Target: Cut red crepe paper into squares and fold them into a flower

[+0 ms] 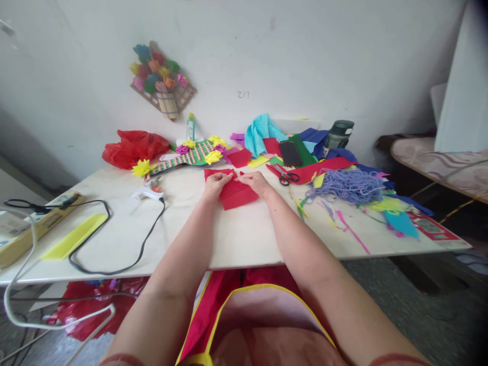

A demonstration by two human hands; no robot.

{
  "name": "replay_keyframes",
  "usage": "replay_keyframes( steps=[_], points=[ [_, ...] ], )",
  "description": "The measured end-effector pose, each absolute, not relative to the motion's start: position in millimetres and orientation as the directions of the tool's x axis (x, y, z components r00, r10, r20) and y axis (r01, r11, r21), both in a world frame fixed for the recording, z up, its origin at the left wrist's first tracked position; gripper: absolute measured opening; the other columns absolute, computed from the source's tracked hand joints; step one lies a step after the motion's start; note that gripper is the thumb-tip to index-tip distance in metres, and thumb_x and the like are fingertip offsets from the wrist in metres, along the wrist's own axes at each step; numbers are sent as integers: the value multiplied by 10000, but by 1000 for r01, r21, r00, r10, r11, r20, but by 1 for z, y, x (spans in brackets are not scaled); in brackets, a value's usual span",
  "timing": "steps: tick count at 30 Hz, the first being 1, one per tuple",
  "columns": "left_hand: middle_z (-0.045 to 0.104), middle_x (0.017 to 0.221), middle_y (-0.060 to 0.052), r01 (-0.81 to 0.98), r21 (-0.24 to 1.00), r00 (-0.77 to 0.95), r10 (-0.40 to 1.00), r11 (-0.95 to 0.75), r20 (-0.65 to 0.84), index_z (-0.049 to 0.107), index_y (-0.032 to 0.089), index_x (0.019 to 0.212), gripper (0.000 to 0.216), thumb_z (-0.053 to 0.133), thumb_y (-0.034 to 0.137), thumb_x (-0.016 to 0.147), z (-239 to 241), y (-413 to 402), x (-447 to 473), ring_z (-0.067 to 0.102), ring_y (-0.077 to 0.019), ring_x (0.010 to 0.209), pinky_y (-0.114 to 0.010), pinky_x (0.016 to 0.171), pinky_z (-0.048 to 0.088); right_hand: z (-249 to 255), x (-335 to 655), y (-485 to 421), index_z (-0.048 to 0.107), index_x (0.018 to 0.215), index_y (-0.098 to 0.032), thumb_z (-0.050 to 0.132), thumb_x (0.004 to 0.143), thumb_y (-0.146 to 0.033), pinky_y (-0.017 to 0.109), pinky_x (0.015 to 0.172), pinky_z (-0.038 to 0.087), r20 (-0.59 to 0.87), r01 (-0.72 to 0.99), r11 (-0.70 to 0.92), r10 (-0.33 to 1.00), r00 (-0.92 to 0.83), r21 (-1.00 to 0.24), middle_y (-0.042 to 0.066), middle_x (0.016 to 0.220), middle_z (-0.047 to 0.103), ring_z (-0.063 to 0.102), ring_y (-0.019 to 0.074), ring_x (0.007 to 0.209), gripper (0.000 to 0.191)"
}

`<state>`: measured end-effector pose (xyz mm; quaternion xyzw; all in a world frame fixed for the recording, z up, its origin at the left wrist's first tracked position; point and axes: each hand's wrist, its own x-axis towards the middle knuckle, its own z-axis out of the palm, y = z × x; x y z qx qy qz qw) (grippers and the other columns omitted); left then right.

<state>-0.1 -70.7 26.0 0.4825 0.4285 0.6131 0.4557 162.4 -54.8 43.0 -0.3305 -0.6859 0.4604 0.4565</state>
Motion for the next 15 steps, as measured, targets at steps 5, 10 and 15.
replay_keyframes(
  steps=[5,10,15],
  points=[
    [533,497,37,-151,962,-127,969,-229,211,497,157,553,369,775,396,510,24,-68,-1,459,-76,448,-199,438,319,42,162,-55,735,696,-179,676,620,-292,364,862,435,330,31,367,868,-372,-930,29,717,707,630,231,877,149],
    [580,555,28,-231,948,-122,973,-219,195,526,160,601,348,784,368,495,27,-72,1,513,-95,499,-212,486,381,44,162,-56,730,809,-182,675,621,-262,344,883,418,341,-40,350,871,-352,-936,30,827,707,610,194,900,211],
    [598,582,30,-247,938,-83,970,-243,229,550,156,616,309,780,337,518,27,-74,2,529,-90,528,-207,521,399,43,162,-56,704,745,-157,681,634,-342,313,829,431,270,-83,258,905,-328,-963,22,768,684,599,174,829,217]
  ],
)
